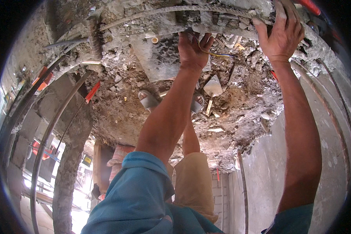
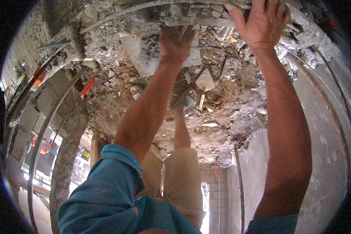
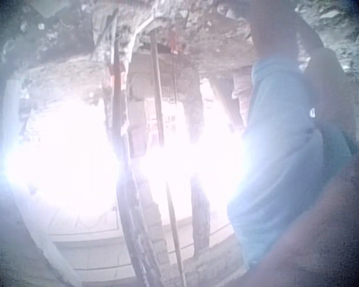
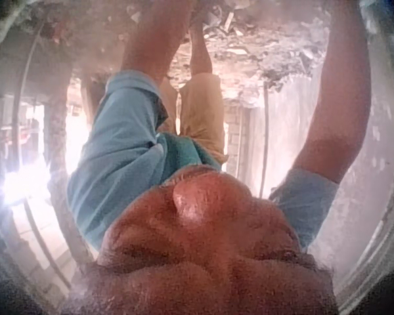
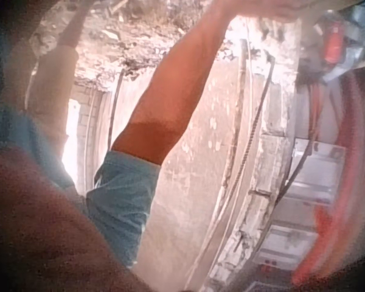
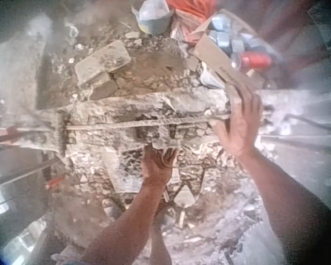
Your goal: The person squats on a construction site floor and works on a wall cavity. They use their hands to arrange and secure multi-colored electrical wires into a junction box mounted in the wall. The person also uses a small wooden block to adjust the wiring.
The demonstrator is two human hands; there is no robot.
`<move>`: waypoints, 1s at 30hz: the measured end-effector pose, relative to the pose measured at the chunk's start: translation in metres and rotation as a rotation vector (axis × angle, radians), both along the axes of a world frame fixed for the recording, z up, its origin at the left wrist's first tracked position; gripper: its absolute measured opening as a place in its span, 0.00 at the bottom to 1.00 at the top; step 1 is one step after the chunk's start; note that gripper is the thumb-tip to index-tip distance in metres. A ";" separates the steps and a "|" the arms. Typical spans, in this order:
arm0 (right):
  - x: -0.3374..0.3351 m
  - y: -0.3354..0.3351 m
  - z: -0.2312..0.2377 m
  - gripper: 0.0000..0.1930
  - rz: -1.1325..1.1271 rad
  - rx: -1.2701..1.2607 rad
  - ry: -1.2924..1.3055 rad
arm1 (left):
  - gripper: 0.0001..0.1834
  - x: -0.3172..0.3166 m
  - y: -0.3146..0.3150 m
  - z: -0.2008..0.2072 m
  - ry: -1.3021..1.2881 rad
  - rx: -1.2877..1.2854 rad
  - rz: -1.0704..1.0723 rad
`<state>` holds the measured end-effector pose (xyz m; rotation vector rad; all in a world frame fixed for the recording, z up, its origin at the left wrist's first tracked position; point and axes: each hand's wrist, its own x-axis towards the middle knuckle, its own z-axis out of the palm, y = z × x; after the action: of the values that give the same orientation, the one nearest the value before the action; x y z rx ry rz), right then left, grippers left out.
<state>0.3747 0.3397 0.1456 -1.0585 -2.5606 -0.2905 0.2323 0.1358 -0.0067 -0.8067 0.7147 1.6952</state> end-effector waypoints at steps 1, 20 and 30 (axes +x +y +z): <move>0.001 0.000 -0.001 0.43 -0.011 0.002 -0.011 | 0.40 0.001 0.001 -0.002 -0.001 -0.001 0.006; -0.004 -0.005 -0.002 0.50 -0.008 -0.257 0.365 | 0.43 0.006 0.009 0.011 0.068 -0.081 -0.022; -0.002 -0.004 0.009 0.44 -0.028 -0.045 -0.029 | 0.40 0.007 0.011 0.011 0.027 -0.140 0.037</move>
<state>0.3724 0.3353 0.1544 -1.1149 -2.5916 -0.2586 0.2396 0.1466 0.0046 -0.9003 0.8489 1.7063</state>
